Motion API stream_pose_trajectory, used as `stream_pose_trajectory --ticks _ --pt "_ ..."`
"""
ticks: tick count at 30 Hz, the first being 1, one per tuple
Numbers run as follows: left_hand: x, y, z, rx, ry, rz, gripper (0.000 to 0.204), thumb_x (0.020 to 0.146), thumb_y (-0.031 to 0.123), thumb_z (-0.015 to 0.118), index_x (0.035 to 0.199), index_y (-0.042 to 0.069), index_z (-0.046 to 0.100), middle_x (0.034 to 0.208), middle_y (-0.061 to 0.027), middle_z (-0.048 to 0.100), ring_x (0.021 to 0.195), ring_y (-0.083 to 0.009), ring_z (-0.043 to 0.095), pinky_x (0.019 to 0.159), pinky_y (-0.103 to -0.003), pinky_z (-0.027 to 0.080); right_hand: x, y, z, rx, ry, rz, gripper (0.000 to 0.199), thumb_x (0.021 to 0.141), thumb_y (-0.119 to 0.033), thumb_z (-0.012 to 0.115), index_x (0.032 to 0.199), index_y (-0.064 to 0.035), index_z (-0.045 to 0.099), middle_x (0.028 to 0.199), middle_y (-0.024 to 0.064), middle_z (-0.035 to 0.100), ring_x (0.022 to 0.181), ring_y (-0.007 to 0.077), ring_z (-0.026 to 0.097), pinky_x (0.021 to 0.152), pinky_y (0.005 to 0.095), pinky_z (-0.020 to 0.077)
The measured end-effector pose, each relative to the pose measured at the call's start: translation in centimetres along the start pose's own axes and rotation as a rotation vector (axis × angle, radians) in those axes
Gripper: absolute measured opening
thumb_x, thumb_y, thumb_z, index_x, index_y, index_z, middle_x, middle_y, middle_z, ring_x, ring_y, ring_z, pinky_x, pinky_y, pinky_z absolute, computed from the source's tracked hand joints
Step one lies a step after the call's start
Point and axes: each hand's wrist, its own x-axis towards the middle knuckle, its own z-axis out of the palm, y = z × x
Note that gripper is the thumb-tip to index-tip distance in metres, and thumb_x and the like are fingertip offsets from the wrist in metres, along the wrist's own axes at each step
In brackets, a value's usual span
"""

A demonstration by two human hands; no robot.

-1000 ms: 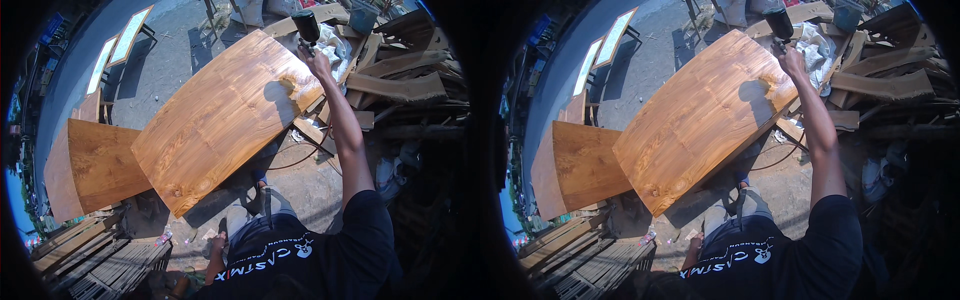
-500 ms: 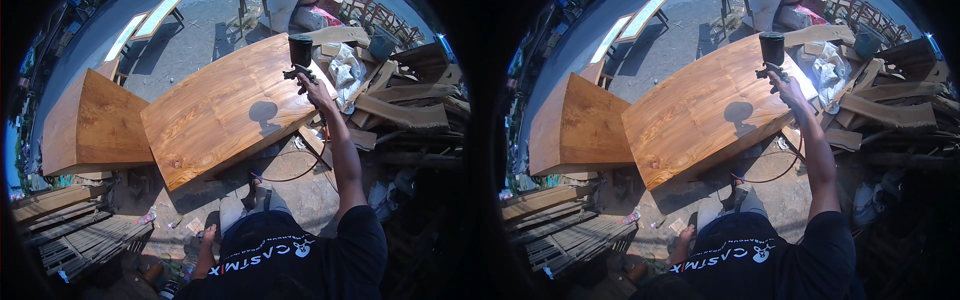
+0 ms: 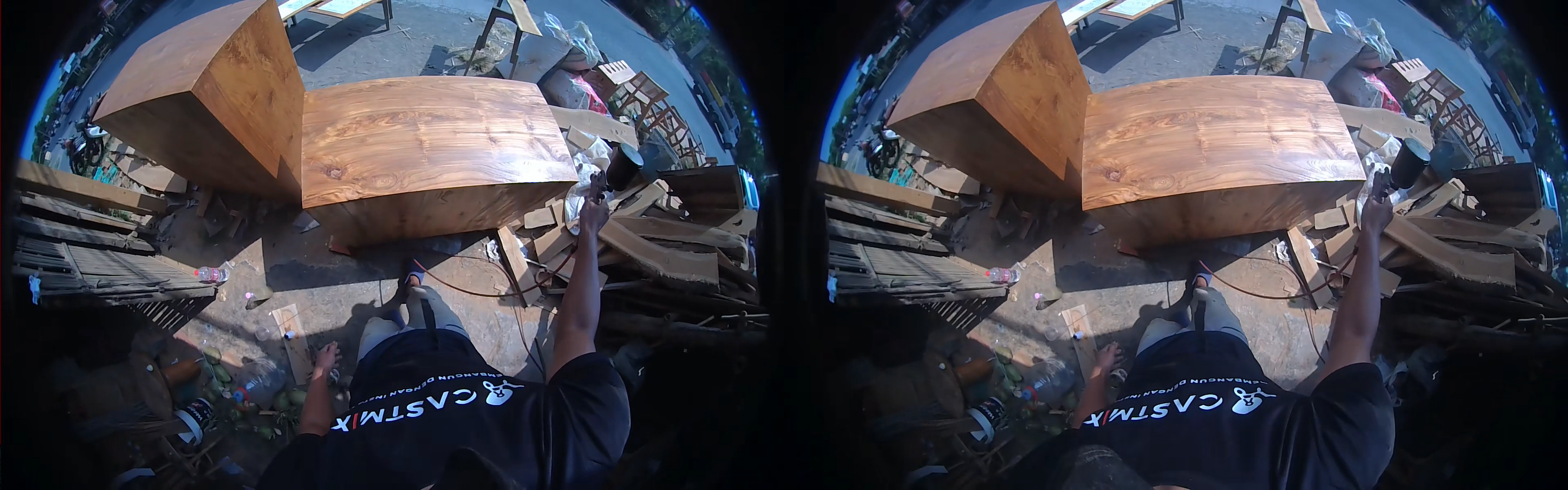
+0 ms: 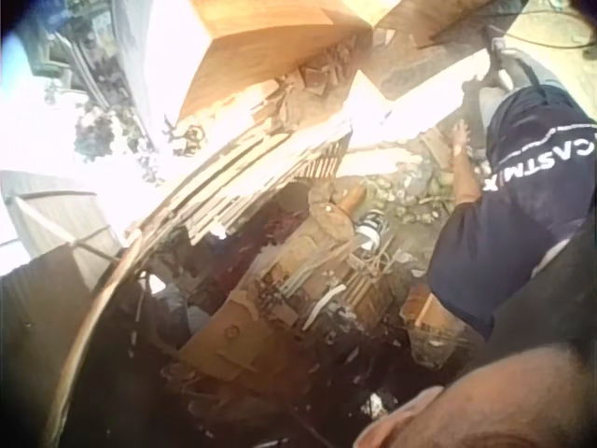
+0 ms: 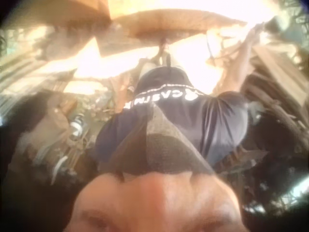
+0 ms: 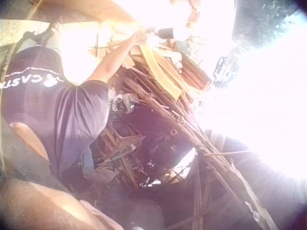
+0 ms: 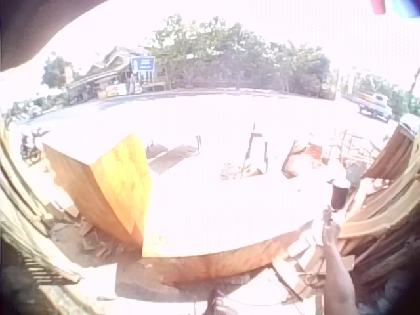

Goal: The person varnishes a wooden cabinet using a spray gun.

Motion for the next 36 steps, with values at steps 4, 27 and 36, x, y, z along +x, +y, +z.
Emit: stream_pose_trajectory --ticks 4,27,36 --pt "-5.3 -2.8 3.9 0.008 -0.144 -0.134 0.076 0.099 0.064 0.047 0.153 0.009 0.043 0.14 -0.0142 0.057 0.125 -0.0277 0.057 0.094 -0.048 0.051 -13.6 -3.4 -4.8 0.646 -0.16 0.482 0.061 0.093 -0.06 0.068 0.086 0.0003 0.072 0.069 0.007 0.069 0.051 0.0139 0.056 0.047 0.0316 0.0395" --pt "-26.8 1.3 32.9 -0.12 -0.129 0.915 0.063 0.087 0.024 0.083 0.141 0.006 0.055 0.132 -0.0125 0.063 0.129 -0.0208 0.057 0.106 -0.037 0.047 -35.2 9.3 -26.4 0.774 -1.464 -0.507 0.044 0.093 -0.03 0.074 0.128 -0.0045 0.065 0.104 0.0254 0.072 0.093 0.0405 0.072 0.078 0.0454 0.0555" --pt "-37.1 -0.2 44.7 -0.019 0.087 1.132 0.065 0.072 0.024 0.093 0.127 0.004 0.063 0.114 -0.0092 0.072 0.109 -0.0209 0.067 0.096 -0.036 0.052 -34.2 18.6 -30.3 0.795 -1.379 -0.858 0.055 0.082 -0.006 0.07 0.135 -0.0029 0.055 0.118 0.0261 0.067 0.107 0.0472 0.064 0.09 0.0508 0.0542"
